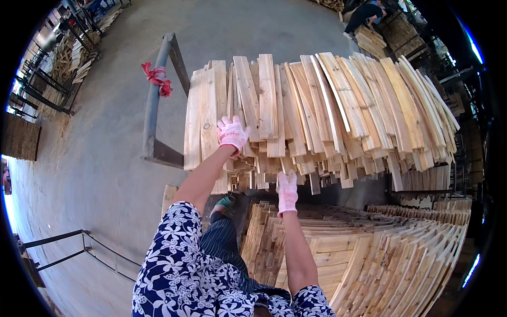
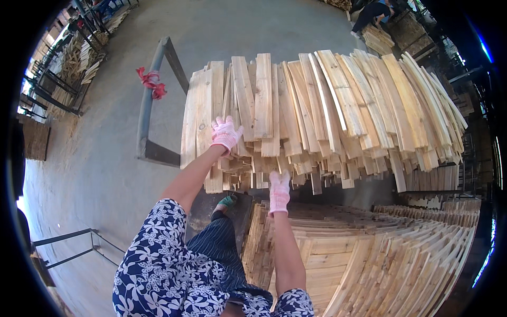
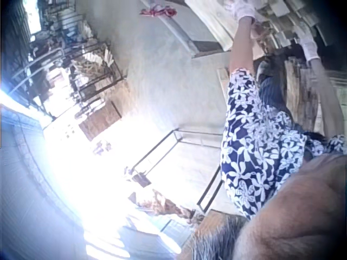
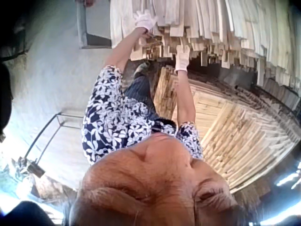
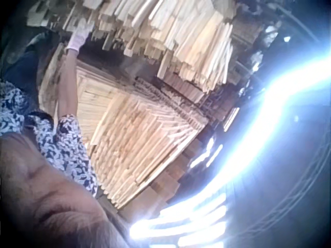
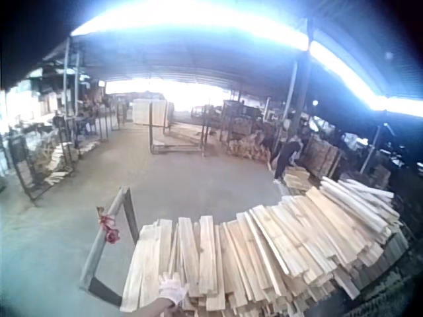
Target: The person picks up wooden planks from a large pile and places them onto a wooden pallet. They arrange the planks in a neat, organized stack, repeating the process of lifting and placing multiple times to build up the pile on the pallet.
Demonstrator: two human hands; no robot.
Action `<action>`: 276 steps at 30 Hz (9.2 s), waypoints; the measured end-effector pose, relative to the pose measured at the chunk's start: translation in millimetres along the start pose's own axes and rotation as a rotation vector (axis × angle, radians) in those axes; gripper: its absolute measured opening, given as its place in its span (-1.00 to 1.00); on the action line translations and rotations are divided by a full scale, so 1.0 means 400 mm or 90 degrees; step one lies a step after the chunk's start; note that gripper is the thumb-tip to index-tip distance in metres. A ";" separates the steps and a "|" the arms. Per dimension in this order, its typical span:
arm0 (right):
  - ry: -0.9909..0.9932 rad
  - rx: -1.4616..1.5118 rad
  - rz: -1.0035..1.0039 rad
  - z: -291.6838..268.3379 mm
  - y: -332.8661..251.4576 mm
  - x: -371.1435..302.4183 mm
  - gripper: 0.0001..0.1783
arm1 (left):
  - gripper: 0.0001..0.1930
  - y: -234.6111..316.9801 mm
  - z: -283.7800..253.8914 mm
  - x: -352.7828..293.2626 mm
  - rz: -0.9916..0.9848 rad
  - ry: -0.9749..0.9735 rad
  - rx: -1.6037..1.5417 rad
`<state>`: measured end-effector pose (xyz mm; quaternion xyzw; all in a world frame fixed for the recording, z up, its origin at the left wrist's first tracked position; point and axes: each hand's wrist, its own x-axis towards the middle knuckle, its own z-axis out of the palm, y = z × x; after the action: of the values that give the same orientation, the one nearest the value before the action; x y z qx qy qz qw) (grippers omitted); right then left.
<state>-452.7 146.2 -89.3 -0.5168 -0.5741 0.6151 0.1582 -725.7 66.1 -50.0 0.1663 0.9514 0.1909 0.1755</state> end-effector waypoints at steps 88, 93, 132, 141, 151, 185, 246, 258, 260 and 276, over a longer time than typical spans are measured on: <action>-0.066 -0.769 -0.172 0.392 -0.374 0.235 -0.09 | -0.02 0.001 -0.225 0.296 0.013 -0.196 0.087; -0.198 -0.461 -0.099 0.396 -0.228 0.154 -0.05 | 0.05 -0.027 -0.225 0.318 0.029 -0.250 0.028; -0.300 0.266 0.243 0.263 0.014 -0.015 -0.16 | 0.13 -0.155 -0.119 -0.126 -0.095 -0.203 -0.112; -0.259 0.282 0.146 0.116 0.074 -0.280 -0.26 | 0.18 -0.272 -0.102 -0.386 -0.109 -0.224 -0.284; -0.224 0.246 0.288 0.203 0.309 -0.086 -0.02 | 0.46 -0.353 0.056 -0.481 -0.084 -0.218 -0.278; -0.378 0.362 0.190 0.120 0.062 -0.258 0.10 | 0.02 -0.490 0.047 -0.546 -0.205 -0.448 -0.823; 0.708 -0.319 0.493 -0.757 0.748 -1.581 -0.22 | 0.05 0.266 0.143 -1.502 0.895 -0.293 0.304; 0.682 -0.199 0.355 -0.905 0.703 -1.371 -0.33 | 0.14 0.304 0.128 -1.512 0.729 -0.320 0.412; 0.676 -0.186 0.350 -0.845 0.684 -1.321 -0.37 | 0.12 0.301 0.097 -1.591 0.739 -0.220 0.467; 0.536 0.284 0.115 -0.793 0.287 -1.206 0.18 | -0.35 0.200 0.151 -1.722 0.799 -0.623 0.165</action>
<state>53.0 -95.4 91.3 -0.7217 -0.2671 0.4723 0.4299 -73.4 -109.9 117.6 0.7533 0.5106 0.0476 0.4118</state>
